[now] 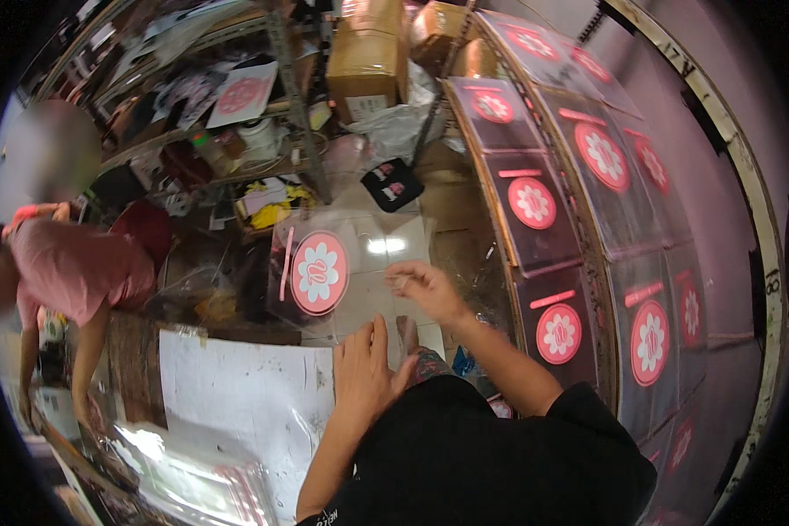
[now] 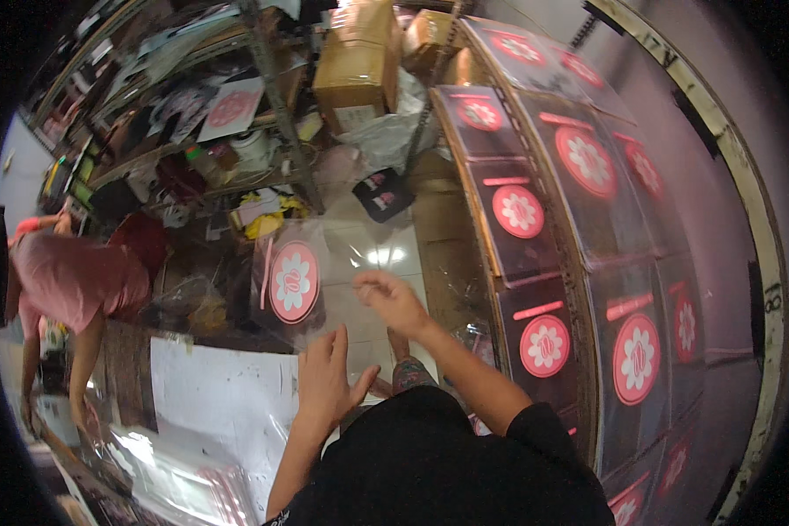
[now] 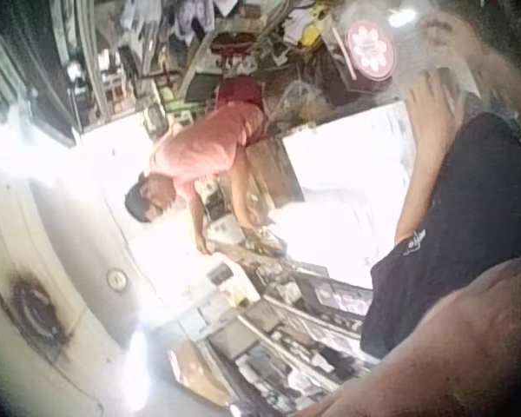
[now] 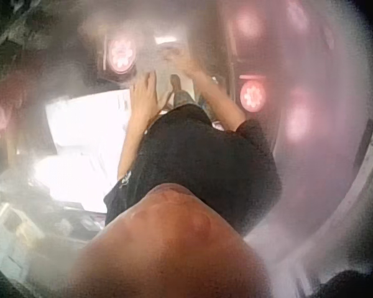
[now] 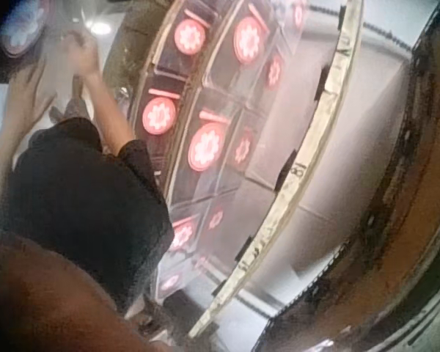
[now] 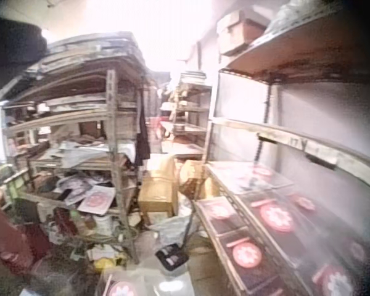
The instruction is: The person repeatedly picks up clear plastic sheets with red floral designs from a nearby rack and stacks them on a table. Another person in a pink shirt is visible working at the same table. The camera wearer continues this repetitive stacking process for the duration of the clip.
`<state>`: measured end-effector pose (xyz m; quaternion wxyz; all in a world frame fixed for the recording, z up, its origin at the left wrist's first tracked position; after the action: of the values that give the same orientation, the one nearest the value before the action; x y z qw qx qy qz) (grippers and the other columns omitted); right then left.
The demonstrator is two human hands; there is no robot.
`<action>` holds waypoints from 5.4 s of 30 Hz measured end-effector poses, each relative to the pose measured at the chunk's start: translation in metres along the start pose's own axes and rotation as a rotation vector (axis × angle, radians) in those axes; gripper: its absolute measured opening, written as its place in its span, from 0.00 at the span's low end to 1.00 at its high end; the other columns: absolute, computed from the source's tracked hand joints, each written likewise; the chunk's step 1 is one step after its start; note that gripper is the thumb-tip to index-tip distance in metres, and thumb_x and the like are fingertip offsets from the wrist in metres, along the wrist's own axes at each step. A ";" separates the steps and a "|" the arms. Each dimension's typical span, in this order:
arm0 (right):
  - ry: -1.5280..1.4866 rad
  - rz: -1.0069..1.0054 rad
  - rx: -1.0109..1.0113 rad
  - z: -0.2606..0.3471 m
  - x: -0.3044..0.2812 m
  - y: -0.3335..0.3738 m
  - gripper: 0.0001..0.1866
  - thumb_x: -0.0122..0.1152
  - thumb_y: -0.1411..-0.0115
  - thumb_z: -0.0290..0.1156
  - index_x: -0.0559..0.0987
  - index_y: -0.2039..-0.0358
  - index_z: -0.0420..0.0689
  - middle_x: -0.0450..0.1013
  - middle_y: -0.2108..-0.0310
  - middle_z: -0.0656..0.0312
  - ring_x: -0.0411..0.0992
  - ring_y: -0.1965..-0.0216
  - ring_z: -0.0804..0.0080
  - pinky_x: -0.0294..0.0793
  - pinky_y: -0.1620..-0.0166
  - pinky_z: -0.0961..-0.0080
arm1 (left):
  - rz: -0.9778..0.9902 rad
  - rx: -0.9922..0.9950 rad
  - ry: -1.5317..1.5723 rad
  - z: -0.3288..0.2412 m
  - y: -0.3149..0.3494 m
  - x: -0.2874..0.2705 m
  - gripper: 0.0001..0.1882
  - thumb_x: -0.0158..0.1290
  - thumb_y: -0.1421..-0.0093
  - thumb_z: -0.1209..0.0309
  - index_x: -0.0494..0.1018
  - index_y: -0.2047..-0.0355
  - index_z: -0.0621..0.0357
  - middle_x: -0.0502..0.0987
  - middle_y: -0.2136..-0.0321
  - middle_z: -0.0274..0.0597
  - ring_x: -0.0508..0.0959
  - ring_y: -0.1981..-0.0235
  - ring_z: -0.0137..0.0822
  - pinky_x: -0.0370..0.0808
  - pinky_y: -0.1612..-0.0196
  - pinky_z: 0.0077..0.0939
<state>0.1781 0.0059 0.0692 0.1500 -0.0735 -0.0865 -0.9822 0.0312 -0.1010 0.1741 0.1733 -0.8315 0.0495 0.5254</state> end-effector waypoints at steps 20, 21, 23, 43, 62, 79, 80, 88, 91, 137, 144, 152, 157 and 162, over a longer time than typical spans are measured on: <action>0.111 -0.656 0.081 0.037 -0.414 -0.005 0.30 0.55 0.40 0.19 0.66 0.37 0.47 0.68 0.38 0.62 0.77 0.52 0.72 0.79 0.57 0.86 | -0.057 -0.619 -0.230 0.138 0.085 0.076 0.35 0.49 0.35 0.47 0.65 0.36 0.58 0.62 0.38 0.64 0.60 0.37 0.64 0.58 0.37 0.60; 0.020 -0.634 0.038 0.024 -0.438 0.005 0.29 0.54 0.39 0.19 0.67 0.37 0.48 0.68 0.39 0.63 0.75 0.51 0.73 0.78 0.57 0.88 | -0.082 -0.633 -0.252 0.133 0.083 0.078 0.34 0.47 0.35 0.46 0.66 0.37 0.59 0.62 0.39 0.64 0.60 0.38 0.64 0.58 0.37 0.61; -0.010 -0.772 0.014 0.008 -0.485 0.051 0.29 0.55 0.39 0.19 0.67 0.37 0.47 0.68 0.39 0.62 0.74 0.48 0.71 0.78 0.55 0.85 | -0.085 -0.602 -0.303 0.138 0.077 0.082 0.34 0.44 0.33 0.44 0.68 0.40 0.61 0.63 0.40 0.65 0.62 0.39 0.65 0.60 0.39 0.63; 0.159 -1.419 -0.010 -0.050 -0.655 0.178 0.38 0.46 0.40 0.16 0.46 0.30 0.35 0.49 0.30 0.44 0.67 0.39 0.56 0.71 0.42 0.68 | 0.055 -0.306 -0.591 0.143 0.075 0.101 0.28 0.35 0.28 0.50 0.56 0.36 0.54 0.67 0.47 0.65 0.69 0.48 0.65 0.68 0.50 0.65; 0.890 -1.594 0.307 -0.057 -0.704 0.204 0.31 0.60 0.43 0.31 0.68 0.39 0.38 0.60 0.36 0.41 0.71 0.44 0.54 0.72 0.45 0.64 | 0.071 -0.101 -0.686 0.144 0.072 0.105 0.27 0.31 0.26 0.56 0.46 0.29 0.44 0.69 0.49 0.65 0.72 0.53 0.67 0.71 0.55 0.65; 1.447 -1.245 0.308 -0.072 -0.606 0.131 0.17 0.55 0.36 0.43 0.81 0.61 0.43 0.78 0.56 0.51 0.74 0.52 0.49 0.71 0.49 0.59 | 0.006 -0.359 -0.592 0.127 0.059 0.099 0.28 0.39 0.28 0.52 0.69 0.46 0.67 0.70 0.50 0.65 0.69 0.47 0.63 0.67 0.47 0.61; 1.453 -1.301 0.265 -0.071 -0.605 0.133 0.16 0.56 0.36 0.42 0.81 0.58 0.43 0.78 0.55 0.52 0.74 0.51 0.52 0.71 0.48 0.61 | -0.003 -0.382 -0.568 0.131 0.062 0.100 0.29 0.39 0.28 0.51 0.69 0.46 0.66 0.69 0.48 0.64 0.68 0.46 0.64 0.66 0.46 0.62; 1.336 -1.397 -0.133 -0.055 -0.523 0.085 0.15 0.54 0.33 0.31 0.77 0.50 0.39 0.76 0.49 0.53 0.72 0.45 0.59 0.68 0.41 0.66 | -0.066 -0.599 -0.366 0.137 0.076 0.091 0.32 0.46 0.33 0.46 0.69 0.43 0.62 0.63 0.40 0.64 0.61 0.39 0.64 0.61 0.40 0.62; 1.063 -1.153 -0.340 -0.044 -0.446 0.035 0.13 0.52 0.32 0.27 0.77 0.50 0.38 0.76 0.52 0.56 0.72 0.46 0.65 0.68 0.41 0.70 | -0.122 -0.615 -0.324 0.136 0.090 0.090 0.30 0.50 0.35 0.49 0.70 0.44 0.61 0.61 0.38 0.63 0.60 0.38 0.65 0.60 0.39 0.61; 1.133 0.408 0.579 -0.350 -0.050 0.257 0.21 0.58 0.43 0.42 0.81 0.54 0.42 0.78 0.54 0.48 0.76 0.50 0.47 0.74 0.46 0.59 | -0.506 -0.807 -0.206 0.078 0.402 0.012 0.22 0.54 0.43 0.71 0.69 0.49 0.68 0.66 0.43 0.62 0.64 0.41 0.63 0.60 0.37 0.56; 1.022 0.413 0.539 -0.332 -0.023 0.193 0.23 0.57 0.42 0.41 0.79 0.51 0.38 0.77 0.51 0.44 0.75 0.48 0.50 0.73 0.46 0.61 | -0.607 -0.815 -0.206 0.067 0.400 -0.005 0.22 0.59 0.48 0.71 0.71 0.52 0.66 0.68 0.46 0.60 0.65 0.42 0.61 0.61 0.37 0.55; 0.860 0.396 0.477 -0.305 0.014 0.135 0.20 0.57 0.41 0.35 0.79 0.51 0.38 0.79 0.56 0.47 0.78 0.54 0.52 0.75 0.48 0.66 | -0.673 -0.837 -0.200 0.063 0.405 -0.007 0.24 0.60 0.48 0.68 0.73 0.51 0.63 0.69 0.45 0.56 0.67 0.41 0.56 0.61 0.36 0.52; 1.030 0.528 0.278 -0.327 0.010 0.128 0.19 0.55 0.38 0.31 0.77 0.50 0.33 0.78 0.56 0.48 0.80 0.60 0.58 0.79 0.56 0.66 | -0.700 -0.806 -0.106 0.063 0.412 -0.005 0.22 0.58 0.45 0.67 0.73 0.51 0.63 0.70 0.45 0.55 0.67 0.41 0.54 0.61 0.35 0.49; 0.965 0.557 0.405 -0.310 0.018 0.134 0.20 0.55 0.38 0.32 0.76 0.50 0.31 0.77 0.56 0.46 0.80 0.60 0.58 0.79 0.56 0.66 | -0.899 -0.854 0.175 0.061 0.420 -0.028 0.21 0.58 0.42 0.71 0.72 0.48 0.64 0.71 0.45 0.56 0.69 0.43 0.55 0.66 0.39 0.44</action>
<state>0.1656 -0.1843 -0.2100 0.4354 0.3915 -0.1716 -0.7923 -0.1446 -0.4759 0.0762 0.0248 -0.8070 -0.5054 0.3045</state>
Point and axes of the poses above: each hand's wrist, its own y-axis away from the middle knuckle, its own x-axis out of the palm, z = x × y, the point moved 5 cm from there along -y, towards the middle knuckle
